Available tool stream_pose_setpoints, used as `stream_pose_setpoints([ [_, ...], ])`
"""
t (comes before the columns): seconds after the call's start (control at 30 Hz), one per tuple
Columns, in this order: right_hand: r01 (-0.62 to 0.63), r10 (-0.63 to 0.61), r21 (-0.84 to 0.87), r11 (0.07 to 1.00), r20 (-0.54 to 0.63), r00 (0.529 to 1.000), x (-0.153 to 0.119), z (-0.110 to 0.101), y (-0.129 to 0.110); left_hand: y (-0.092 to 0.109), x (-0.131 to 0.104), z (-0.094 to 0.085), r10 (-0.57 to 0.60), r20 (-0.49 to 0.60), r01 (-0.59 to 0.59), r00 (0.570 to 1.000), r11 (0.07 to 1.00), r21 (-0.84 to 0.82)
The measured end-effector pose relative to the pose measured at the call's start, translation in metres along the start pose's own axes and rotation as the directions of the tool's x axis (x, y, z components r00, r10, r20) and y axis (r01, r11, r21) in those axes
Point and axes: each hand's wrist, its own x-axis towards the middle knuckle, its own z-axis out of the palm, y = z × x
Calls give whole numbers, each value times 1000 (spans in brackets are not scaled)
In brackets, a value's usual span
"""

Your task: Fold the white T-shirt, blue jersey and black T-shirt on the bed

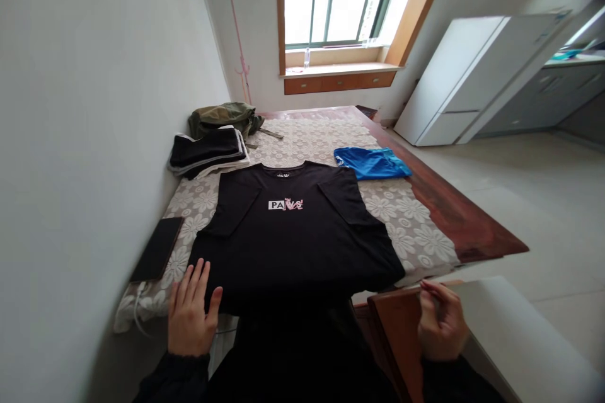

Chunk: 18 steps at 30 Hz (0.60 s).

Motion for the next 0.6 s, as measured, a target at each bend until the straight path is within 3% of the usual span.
stream_pose_setpoints([
  [0.07,-160,158,60,985,35,987,-23,7,6,5,-14,0,-44,-57,41,997,997,-59],
  [0.17,-384,360,148,911,167,918,-45,21,15,12,-36,8,-142,-135,116,981,976,-183],
  [0.27,-532,462,182,827,319,828,-59,33,25,15,-59,24,-280,-206,194,938,914,-356],
  [0.33,-593,477,178,786,437,763,-65,38,31,12,-74,37,-428,-198,284,882,817,-502],
  [0.43,-631,465,168,757,540,701,-71,43,37,-5,-90,57,-675,-2,473,737,518,-713],
  [0.5,-638,473,154,755,547,691,-73,46,41,-22,-95,68,-741,163,574,651,340,-745],
  [0.6,-635,486,118,763,543,685,-76,52,49,-44,-91,80,-712,319,678,626,295,-674],
])
